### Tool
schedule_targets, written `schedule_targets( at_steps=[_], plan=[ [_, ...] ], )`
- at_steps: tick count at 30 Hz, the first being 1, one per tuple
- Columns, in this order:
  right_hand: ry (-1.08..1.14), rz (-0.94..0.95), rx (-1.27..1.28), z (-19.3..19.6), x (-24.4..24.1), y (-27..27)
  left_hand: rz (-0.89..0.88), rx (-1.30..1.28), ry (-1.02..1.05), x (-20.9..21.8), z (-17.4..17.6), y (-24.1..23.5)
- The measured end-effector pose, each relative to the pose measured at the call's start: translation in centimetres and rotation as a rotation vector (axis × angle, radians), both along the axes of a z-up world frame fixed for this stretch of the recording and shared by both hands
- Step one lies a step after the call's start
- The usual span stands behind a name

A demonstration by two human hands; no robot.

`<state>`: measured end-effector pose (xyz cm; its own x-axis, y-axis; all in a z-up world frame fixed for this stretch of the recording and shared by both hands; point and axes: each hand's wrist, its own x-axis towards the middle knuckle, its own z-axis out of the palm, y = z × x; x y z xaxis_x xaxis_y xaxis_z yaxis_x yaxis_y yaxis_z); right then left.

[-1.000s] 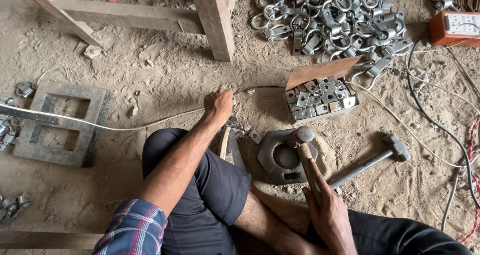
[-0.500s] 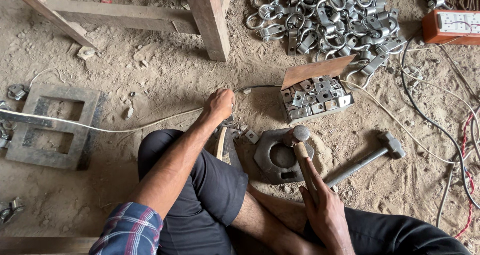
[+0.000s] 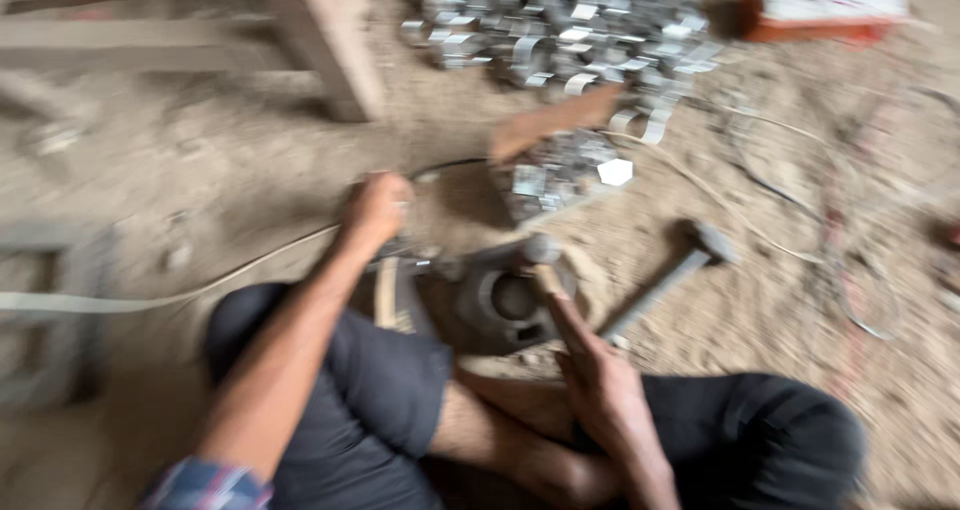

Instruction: The person assembles small metal hooks by inserting metal pins into the hook bodies and using a hammer against a metal block to secure them.

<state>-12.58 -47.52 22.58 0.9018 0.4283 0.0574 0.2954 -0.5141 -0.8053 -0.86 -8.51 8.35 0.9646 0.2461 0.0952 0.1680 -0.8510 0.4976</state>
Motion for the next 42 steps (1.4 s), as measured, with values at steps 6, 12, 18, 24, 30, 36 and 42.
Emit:
schedule_targets(
  at_steps=[6, 12, 18, 24, 30, 36, 42],
  plan=[
    [0.076, -0.035, 0.003, 0.4, -0.5, -1.2, -0.107, 0.095, 0.033, -0.3, 2.9, -0.3],
    [0.168, -0.032, -0.109, 1.0, 0.1, -1.4, -0.082, 0.07, 0.24, 0.8, 3.0, 0.2],
    [0.158, -0.018, -0.118, 0.4, 0.2, -1.4, -0.105, 0.137, 0.229, 0.7, 2.7, 0.2],
    [0.165, -0.026, -0.162, 0.3, -0.1, -1.5, -0.057, 0.095, 0.311, 0.5, 2.0, 0.5],
    [0.186, -0.023, -0.176, 0.3, -0.1, -1.5, -0.015, 0.065, 0.42, 0.8, 2.1, 0.7],
    [0.217, -0.023, -0.197, 0.3, 0.1, -1.5, -0.007, 0.079, 0.442, 0.9, 2.5, 0.5],
    [0.157, -0.014, -0.178, 0.4, -0.1, -1.6, -0.036, 0.106, 0.388, 1.0, 1.6, 1.1]
  ],
)
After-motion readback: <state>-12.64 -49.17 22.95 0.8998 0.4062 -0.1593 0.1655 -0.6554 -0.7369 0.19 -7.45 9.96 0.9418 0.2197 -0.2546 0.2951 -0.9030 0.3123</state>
